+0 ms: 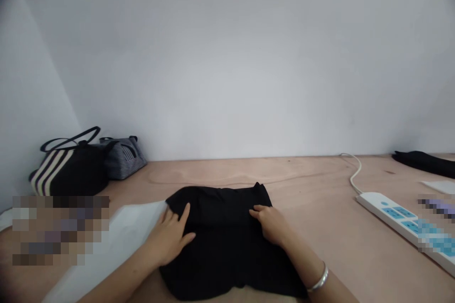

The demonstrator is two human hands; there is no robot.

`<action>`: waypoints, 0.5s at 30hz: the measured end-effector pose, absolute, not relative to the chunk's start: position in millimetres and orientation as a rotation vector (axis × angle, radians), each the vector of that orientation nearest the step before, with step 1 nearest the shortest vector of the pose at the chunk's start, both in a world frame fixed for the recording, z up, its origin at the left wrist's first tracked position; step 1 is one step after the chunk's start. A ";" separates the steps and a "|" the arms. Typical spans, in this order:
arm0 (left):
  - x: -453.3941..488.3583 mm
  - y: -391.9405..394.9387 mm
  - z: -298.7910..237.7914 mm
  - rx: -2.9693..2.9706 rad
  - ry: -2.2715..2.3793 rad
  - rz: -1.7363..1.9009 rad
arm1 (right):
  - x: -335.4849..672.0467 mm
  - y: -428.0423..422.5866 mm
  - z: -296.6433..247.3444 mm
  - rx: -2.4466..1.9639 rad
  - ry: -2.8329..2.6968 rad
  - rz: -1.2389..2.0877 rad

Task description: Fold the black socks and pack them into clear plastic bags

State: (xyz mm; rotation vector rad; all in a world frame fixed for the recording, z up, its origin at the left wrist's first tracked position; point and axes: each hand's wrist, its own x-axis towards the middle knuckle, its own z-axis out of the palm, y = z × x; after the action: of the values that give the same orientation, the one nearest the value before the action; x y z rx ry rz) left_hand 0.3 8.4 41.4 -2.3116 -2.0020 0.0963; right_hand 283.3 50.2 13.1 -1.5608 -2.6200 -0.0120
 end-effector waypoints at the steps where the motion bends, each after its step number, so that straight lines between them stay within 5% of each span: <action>1: -6.0 4.5 45.0 -2.296 -2.052 0.162 | 283.4 48.2 13.0 -1.545 -2.622 0.004; 9: 15.3 30.2 58.1 -2.324 -1.768 -0.256 | 275.8 43.7 15.2 -1.569 -2.555 0.030; 15: 18.4 56.2 6.6 -2.502 -2.128 -0.048 | 274.5 44.6 11.6 -1.633 -2.527 -0.053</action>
State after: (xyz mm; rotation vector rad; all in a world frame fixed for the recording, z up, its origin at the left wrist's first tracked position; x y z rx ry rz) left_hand 18.4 56.2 6.6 -2.5016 -2.1275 -0.0485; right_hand 274.5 44.6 11.6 -1.6327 -2.5267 -0.0530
